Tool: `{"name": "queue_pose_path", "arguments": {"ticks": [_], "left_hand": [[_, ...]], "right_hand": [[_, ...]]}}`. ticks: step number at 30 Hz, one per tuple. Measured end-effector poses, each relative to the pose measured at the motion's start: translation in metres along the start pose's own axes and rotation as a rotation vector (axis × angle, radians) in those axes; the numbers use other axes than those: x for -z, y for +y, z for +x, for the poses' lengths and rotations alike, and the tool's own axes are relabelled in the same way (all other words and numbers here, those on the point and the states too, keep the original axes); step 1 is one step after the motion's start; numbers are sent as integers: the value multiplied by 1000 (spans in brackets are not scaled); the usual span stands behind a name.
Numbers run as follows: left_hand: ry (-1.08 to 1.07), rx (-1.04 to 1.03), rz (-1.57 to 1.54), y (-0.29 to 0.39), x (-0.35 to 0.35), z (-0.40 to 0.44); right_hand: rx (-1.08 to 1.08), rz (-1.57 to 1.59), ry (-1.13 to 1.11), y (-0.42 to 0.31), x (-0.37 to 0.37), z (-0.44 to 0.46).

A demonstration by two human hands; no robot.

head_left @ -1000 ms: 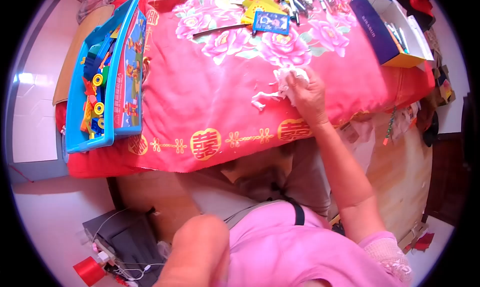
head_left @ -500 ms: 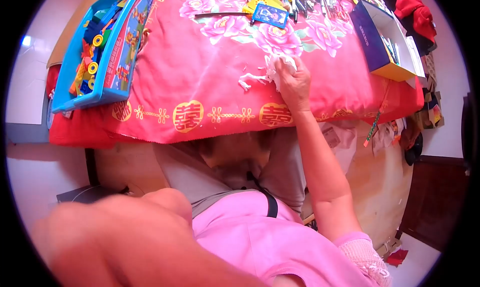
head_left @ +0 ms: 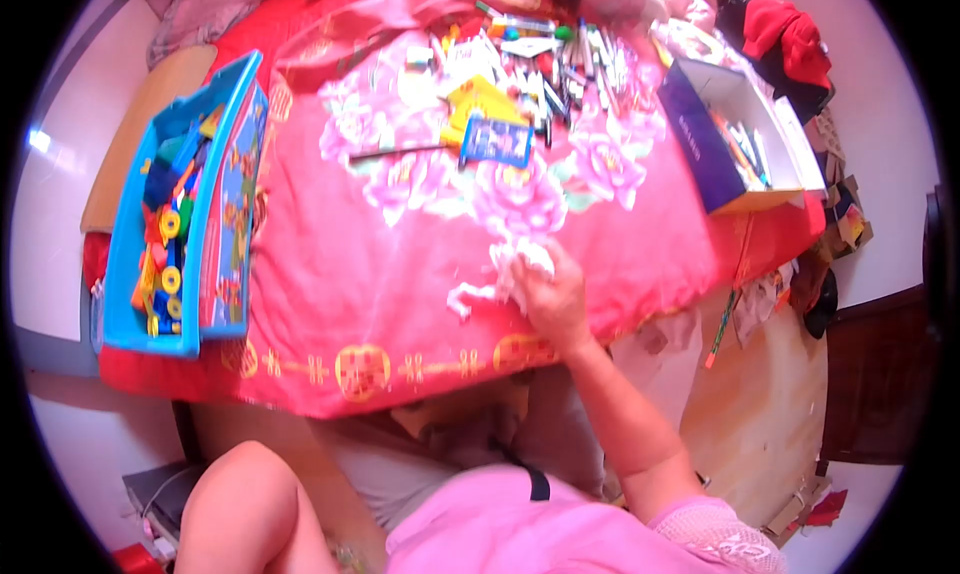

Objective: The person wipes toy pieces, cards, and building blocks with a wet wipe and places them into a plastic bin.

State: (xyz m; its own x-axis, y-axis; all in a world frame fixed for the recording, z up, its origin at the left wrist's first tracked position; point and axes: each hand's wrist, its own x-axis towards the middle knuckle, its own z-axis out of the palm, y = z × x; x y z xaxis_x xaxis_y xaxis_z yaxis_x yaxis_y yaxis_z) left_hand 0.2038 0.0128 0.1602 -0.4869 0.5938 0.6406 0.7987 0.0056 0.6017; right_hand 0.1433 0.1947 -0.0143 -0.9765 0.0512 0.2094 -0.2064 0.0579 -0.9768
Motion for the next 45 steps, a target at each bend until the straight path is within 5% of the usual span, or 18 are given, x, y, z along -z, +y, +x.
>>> {"name": "queue_pose_path", "arguments": {"ticks": [4, 11, 13, 17, 20, 24, 27, 28, 31, 33, 40, 43, 45], "left_hand": [[79, -25, 16, -14, 23, 3], [626, 48, -120, -60, 61, 18], [754, 222, -143, -97, 66, 23], [558, 622, 208, -219, 53, -4], [357, 589, 869, -264, 35, -39], [140, 714, 908, -265, 37, -44], [419, 723, 488, -262, 34, -40], [542, 843, 28, -263, 28, -39], [648, 911, -795, -254, 16, -32], [465, 968, -771, -244, 17, -27], [609, 961, -624, -237, 7, -25], [708, 947, -341, -244, 17, -30], [660, 981, -150, -248, 18, -33]], "right_hand": [[-160, 215, -28, -7, -5, 3], [391, -278, -299, -33, -41, 101], [273, -208, -424, -13, -61, 111], [276, -383, -556, 18, -69, 114], [91, -217, -553, 12, -58, 122], [74, -156, -409, 22, -55, 127], [162, -157, -334, 18, -56, 129], [159, -121, -317, 21, -57, 130], [-308, 342, -247, 13, -53, 133], [-256, 482, -135, 11, -54, 138], [-333, 754, -89, 8, -43, 143], [-375, 559, -483, -7, -48, 130], [183, 56, -684, 12, -57, 123]]}}
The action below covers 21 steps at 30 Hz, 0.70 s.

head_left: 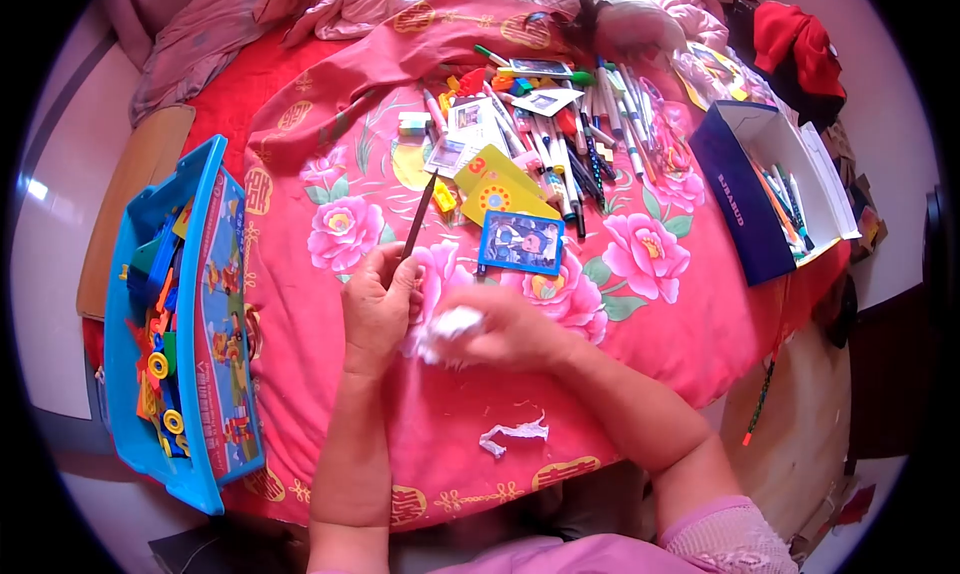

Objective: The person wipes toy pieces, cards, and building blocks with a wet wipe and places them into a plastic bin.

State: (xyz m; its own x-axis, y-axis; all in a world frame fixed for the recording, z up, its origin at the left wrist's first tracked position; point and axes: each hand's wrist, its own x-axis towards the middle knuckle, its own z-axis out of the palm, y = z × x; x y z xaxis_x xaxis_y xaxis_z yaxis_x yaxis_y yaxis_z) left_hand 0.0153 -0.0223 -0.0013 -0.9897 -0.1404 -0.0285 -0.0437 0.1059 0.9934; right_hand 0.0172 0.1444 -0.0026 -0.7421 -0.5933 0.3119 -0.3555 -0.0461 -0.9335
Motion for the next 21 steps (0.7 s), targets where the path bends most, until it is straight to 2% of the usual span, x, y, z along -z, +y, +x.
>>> {"name": "queue_pose_path", "arguments": {"ticks": [1, 2, 4, 5, 6, 8, 11, 13, 15, 16, 18, 19, 21], "left_hand": [[-8, -5, 7, -1, -1, 0], [-8, -73, 5, -4, -2, 1], [-15, -208, -3, -7, -9, 0], [-61, 23, -58, 6, -8, -7], [-80, 7, 2, 7, -9, -10], [-138, -32, 108, 7, -16, -13], [-201, 18, -5, 17, -29, -23], [-166, 61, -34, 13, -26, -23], [-198, -7, -27, 11, -22, -22], [-230, -62, -22, 11, -22, -23], [-320, -2, -82, 15, -23, -25], [-362, 27, -111, 17, -22, -26], [-414, 74, -203, 15, -19, -23]], "right_hand": [[64, -82, -26, 3, -7, 2], [-107, 139, -18, 1, -11, -2], [-172, 168, 302, -5, -7, 1], [-266, 387, 470, -6, -5, 5], [-248, 595, 588, -14, 2, 5], [-223, 696, 578, -17, 13, 6], [-217, 617, 524, -3, 21, 2], [-193, 665, 615, -12, 34, 1], [-196, 640, 682, -16, 43, 0], [-153, 672, 655, -16, 42, 0], [-71, 742, 590, -17, 37, -1], [-152, 681, 442, -15, 34, -5], [-138, 581, 384, -5, 17, -2]]}}
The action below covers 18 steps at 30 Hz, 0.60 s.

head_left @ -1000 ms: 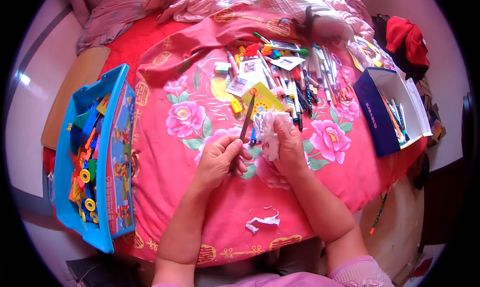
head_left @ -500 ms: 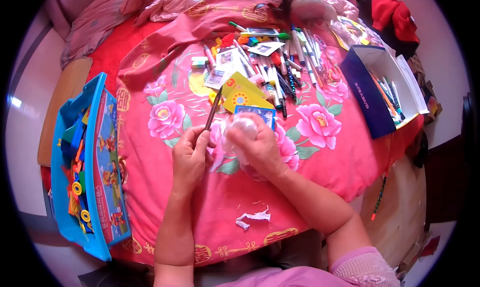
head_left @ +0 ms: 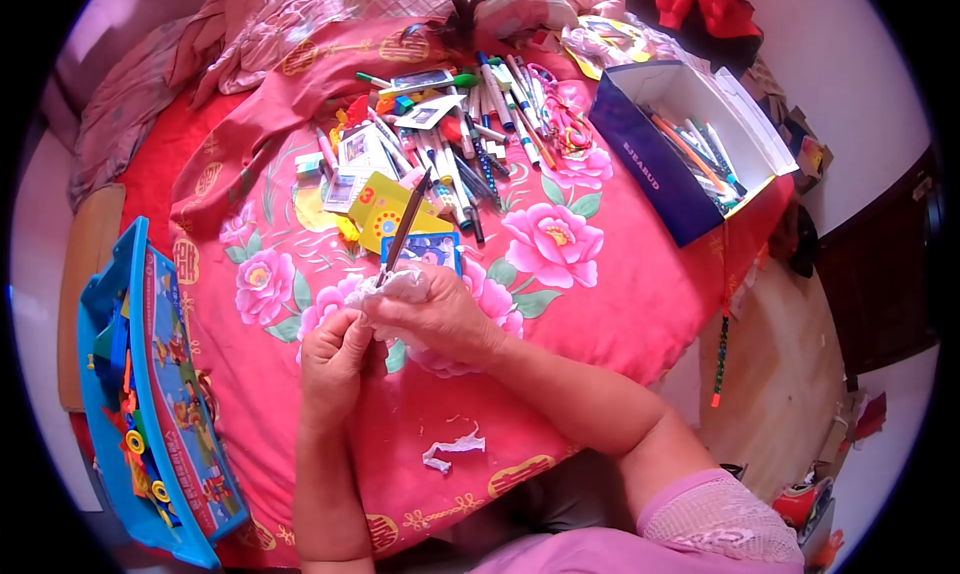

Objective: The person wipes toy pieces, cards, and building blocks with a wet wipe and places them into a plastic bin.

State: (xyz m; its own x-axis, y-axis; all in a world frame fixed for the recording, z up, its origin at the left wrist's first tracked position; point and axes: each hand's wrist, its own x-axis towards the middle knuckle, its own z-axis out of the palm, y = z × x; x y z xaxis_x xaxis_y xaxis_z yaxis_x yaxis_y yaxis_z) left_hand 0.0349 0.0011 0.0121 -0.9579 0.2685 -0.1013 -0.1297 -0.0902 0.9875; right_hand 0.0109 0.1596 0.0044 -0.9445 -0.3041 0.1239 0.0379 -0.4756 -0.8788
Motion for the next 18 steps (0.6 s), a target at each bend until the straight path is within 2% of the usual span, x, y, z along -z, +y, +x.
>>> {"name": "queue_pose_path", "arguments": {"ticks": [2, 7, 10, 13, 14, 17, 18], "left_hand": [[-33, 73, -121, -1, 0, 1], [-102, 216, -34, 12, -2, -3], [-178, 316, -151, 16, -5, -6], [-296, 344, -545, 3, -2, -1], [-289, 342, -595, 3, -3, -2], [-207, 302, -483, 6, -4, 0], [-144, 284, -377, 6, -6, 0]], "right_hand": [[-9, 1, 33, 2, -2, 1], [38, 187, 253, -18, 16, 8], [-42, 361, 230, -19, 20, 12], [-127, 136, 103, -20, 7, 5], [-222, -20, 6, -18, 9, 2], [-225, -90, 42, -22, 5, 0], [-203, -204, 85, -26, 3, 0]]}}
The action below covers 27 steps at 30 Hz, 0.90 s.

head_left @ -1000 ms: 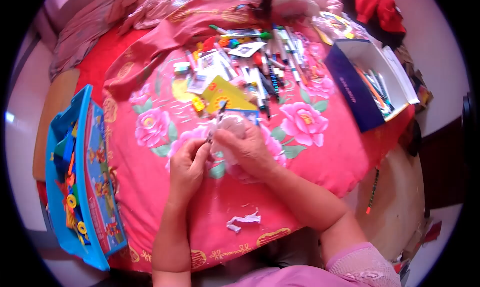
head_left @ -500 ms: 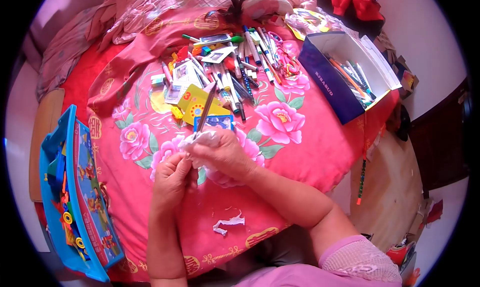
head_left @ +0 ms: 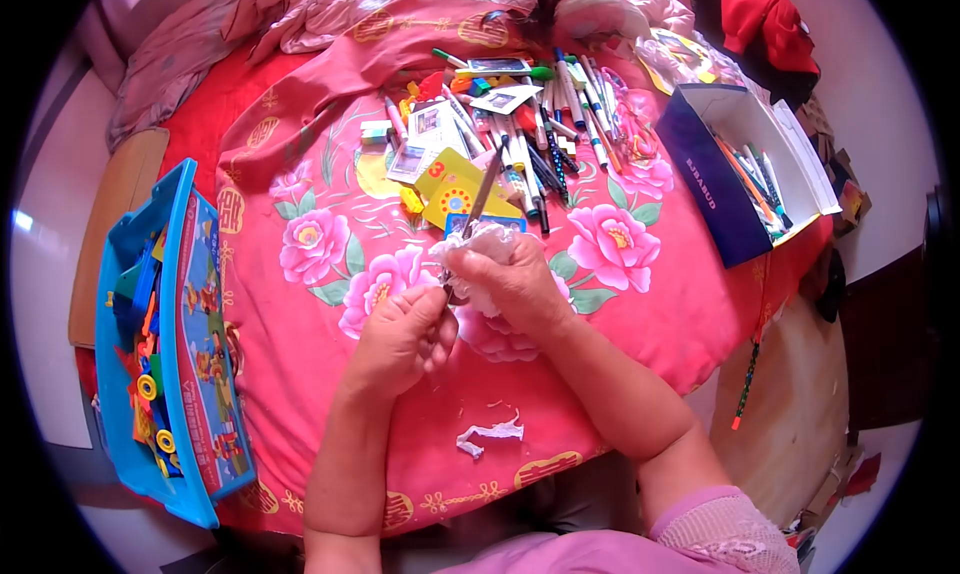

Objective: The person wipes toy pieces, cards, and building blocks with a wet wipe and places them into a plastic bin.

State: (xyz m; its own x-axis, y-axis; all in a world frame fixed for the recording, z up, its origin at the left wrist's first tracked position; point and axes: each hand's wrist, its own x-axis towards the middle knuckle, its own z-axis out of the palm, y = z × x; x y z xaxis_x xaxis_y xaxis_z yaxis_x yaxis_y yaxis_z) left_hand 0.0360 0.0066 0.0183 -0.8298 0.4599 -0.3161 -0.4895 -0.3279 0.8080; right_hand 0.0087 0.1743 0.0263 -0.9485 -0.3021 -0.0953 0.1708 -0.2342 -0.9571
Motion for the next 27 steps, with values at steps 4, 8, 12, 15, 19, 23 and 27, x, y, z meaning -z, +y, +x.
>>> {"name": "queue_pose_path", "arguments": {"ticks": [4, 8, 12, 15, 19, 23, 27], "left_hand": [[104, -80, 306, -1, -3, 0], [13, -27, 435, 1, -2, -5], [-85, 36, 306, 0, 0, -5], [-215, 81, 101, 1, 8, -6], [-295, 43, -42, -5, 11, -4], [-38, -33, 314, 3, 10, -6], [340, -357, 291, 9, 5, -6]], "right_hand": [[131, 158, 111, 7, -3, 4], [154, 380, 214, 7, 21, 14], [214, 580, 230, 6, 22, 21], [133, 627, -115, 8, 31, 16], [5, 207, -232, 6, 9, 0], [19, -13, -204, 0, 4, -3], [347, -351, -161, 21, 3, 7]]}}
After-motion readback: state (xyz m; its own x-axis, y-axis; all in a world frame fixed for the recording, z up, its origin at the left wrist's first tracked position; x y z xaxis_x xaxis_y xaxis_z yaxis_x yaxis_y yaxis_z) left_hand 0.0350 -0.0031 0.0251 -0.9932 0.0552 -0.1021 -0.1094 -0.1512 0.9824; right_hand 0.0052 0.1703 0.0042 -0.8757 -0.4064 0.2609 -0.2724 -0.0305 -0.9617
